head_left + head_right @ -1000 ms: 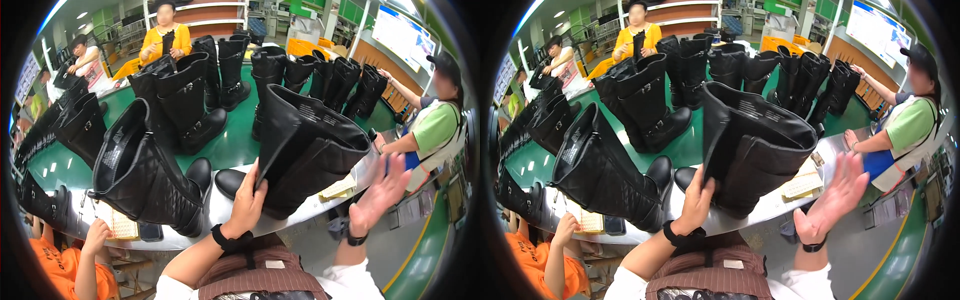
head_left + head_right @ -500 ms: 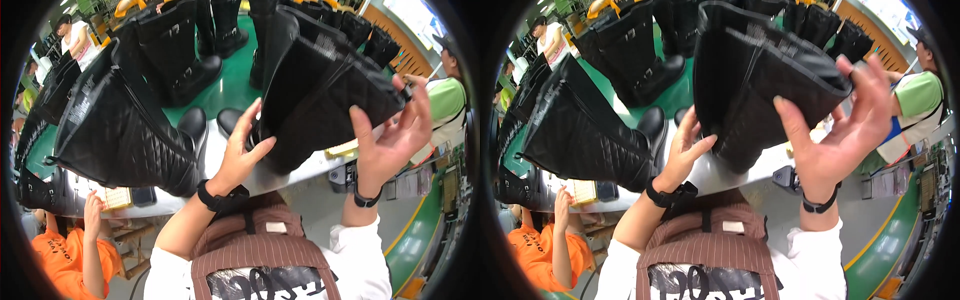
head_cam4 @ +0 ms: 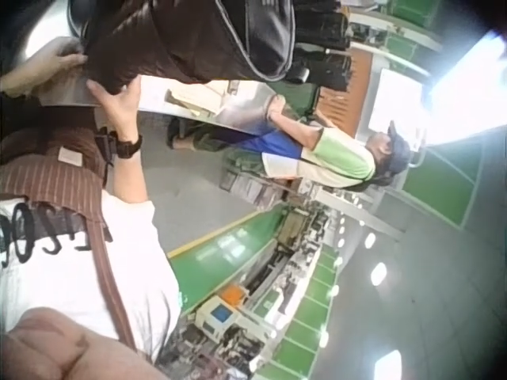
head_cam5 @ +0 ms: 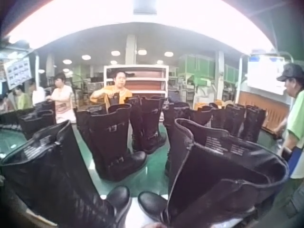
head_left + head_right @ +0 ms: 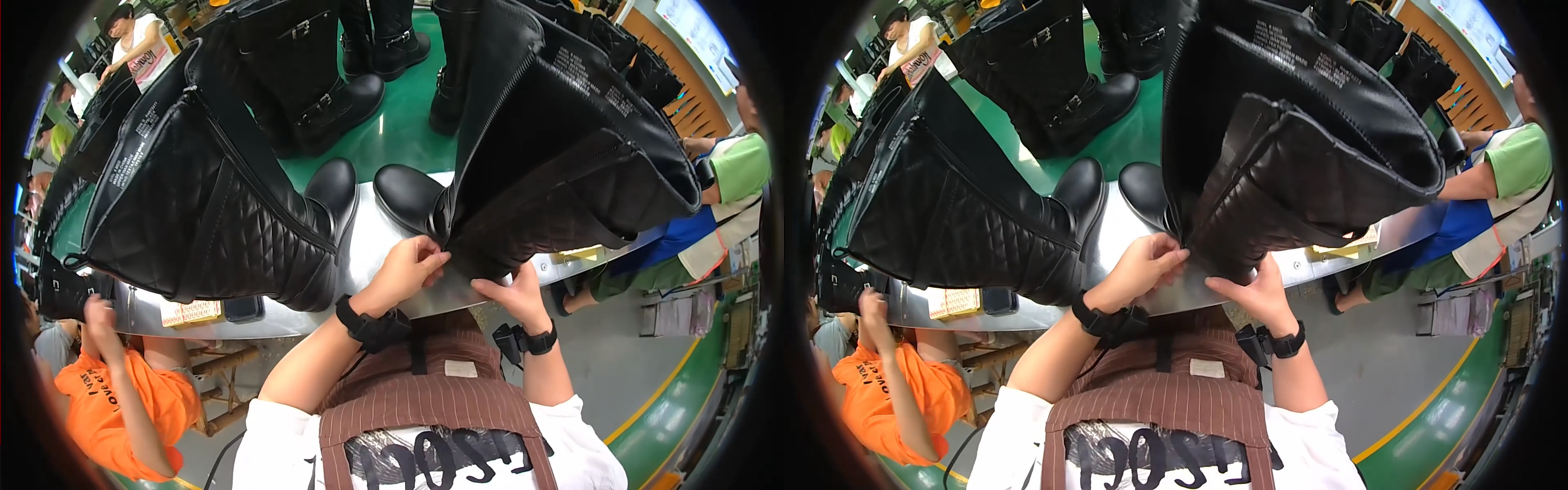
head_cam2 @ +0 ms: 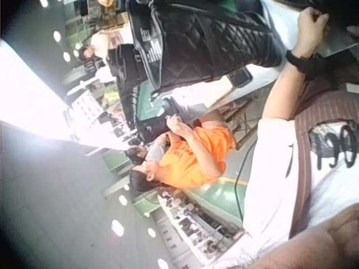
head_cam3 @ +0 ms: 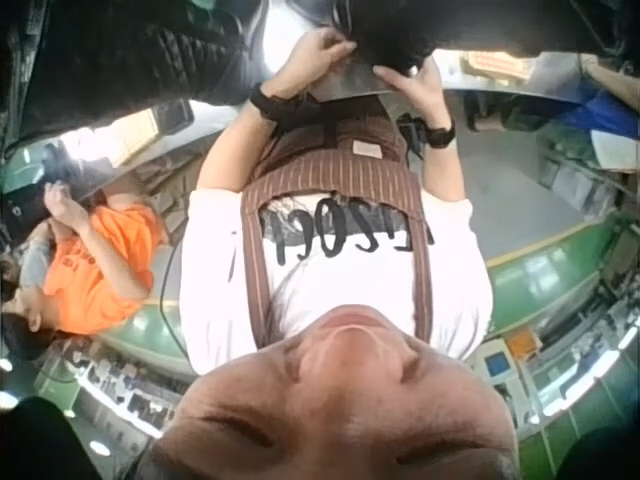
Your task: Inspect and zip up tall black leather boots at a quality control station.
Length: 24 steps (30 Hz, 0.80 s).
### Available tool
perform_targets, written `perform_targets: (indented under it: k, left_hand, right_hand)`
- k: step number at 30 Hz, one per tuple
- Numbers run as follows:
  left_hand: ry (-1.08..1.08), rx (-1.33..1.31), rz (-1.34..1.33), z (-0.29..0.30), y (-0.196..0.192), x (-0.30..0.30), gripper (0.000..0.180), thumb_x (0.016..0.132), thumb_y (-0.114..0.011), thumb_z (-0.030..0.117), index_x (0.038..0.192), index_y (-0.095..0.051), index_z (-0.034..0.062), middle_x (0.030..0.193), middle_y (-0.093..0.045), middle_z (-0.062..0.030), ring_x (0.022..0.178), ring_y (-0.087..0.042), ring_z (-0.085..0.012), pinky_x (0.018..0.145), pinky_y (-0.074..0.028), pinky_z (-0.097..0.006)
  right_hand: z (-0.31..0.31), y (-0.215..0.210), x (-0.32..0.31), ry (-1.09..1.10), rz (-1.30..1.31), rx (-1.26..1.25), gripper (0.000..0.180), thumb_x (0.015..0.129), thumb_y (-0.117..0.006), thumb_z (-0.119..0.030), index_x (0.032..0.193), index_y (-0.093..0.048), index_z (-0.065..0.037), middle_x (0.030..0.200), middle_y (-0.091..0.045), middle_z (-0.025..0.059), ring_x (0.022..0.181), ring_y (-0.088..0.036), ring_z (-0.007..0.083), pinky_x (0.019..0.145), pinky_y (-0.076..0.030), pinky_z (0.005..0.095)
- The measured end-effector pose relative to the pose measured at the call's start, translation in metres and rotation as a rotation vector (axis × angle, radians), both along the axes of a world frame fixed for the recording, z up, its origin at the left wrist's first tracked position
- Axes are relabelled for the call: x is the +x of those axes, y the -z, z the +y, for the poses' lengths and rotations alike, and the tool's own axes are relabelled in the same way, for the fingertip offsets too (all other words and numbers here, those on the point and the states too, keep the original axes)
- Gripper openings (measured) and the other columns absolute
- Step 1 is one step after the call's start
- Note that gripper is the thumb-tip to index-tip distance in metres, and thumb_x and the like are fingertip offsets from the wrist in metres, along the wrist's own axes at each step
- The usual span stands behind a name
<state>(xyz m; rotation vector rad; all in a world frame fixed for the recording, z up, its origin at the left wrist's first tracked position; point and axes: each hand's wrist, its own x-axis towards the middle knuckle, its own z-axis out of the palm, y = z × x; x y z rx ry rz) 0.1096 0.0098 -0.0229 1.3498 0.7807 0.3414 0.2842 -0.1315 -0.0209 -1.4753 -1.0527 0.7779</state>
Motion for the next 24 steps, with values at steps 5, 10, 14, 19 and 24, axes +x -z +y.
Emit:
perform_targets:
  k: [5,10,14,19,24]
  left_hand:
    - [0.370,-0.205,0.067,0.022,-0.002,0.001,0.025,0.098,-0.056,0.026,0.094,-0.064,0.0024,0.071,-0.062,-0.0001,0.055,-0.052,-0.0058,0.046,-0.038,-0.020]
    - [0.322,-0.310,-0.133,0.010,-0.079,-0.008,0.029,0.100,-0.052,0.027,0.082,-0.063,0.0067,0.059,-0.052,0.0049,0.052,-0.043,-0.0031,0.050,-0.032,-0.019]
    - [0.265,-0.112,-0.732,-0.006,-0.195,-0.037,0.031,0.101,-0.045,0.017,0.079,-0.059,-0.0006,0.055,-0.057,-0.0046,0.043,-0.049,-0.0075,0.041,-0.035,-0.020]
    - [0.197,0.010,-0.558,-0.012,-0.234,-0.011,0.032,0.101,-0.047,0.025,0.095,-0.062,-0.0017,0.066,-0.064,-0.0065,0.052,-0.056,-0.0079,0.047,-0.040,-0.018]
    - [0.387,0.382,-0.183,-0.023,-0.166,-0.091,0.027,0.095,-0.060,0.024,0.103,-0.065,-0.0016,0.084,-0.069,-0.0090,0.072,-0.064,-0.0141,0.064,-0.049,-0.027]
  right_hand:
    - [0.011,-0.017,-0.003,-0.032,-0.057,-0.047,0.053,0.067,-0.083,-0.001,0.114,-0.060,0.001,0.105,-0.065,0.0059,0.096,-0.061,0.0152,0.085,-0.049,0.0296]
    - [0.014,-0.020,-0.009,0.055,-0.082,0.034,0.035,0.071,-0.079,-0.004,0.104,-0.067,0.002,0.098,-0.071,0.0084,0.089,-0.066,0.0154,0.082,-0.051,0.0294]
    - [0.012,-0.022,-0.010,0.062,-0.117,0.034,0.036,0.071,-0.080,-0.007,0.103,-0.067,0.002,0.096,-0.070,0.0079,0.088,-0.065,0.0154,0.081,-0.051,0.0304]
    - [0.010,-0.034,-0.019,0.036,-0.132,0.027,0.049,0.071,-0.081,-0.008,0.115,-0.061,0.001,0.105,-0.068,0.0072,0.095,-0.063,0.0162,0.086,-0.050,0.0311]
    - [0.009,-0.057,0.000,-0.109,0.072,-0.281,0.044,0.074,-0.080,-0.009,0.113,-0.060,-0.001,0.096,-0.065,0.0060,0.083,-0.064,0.0137,0.067,-0.054,0.0278]
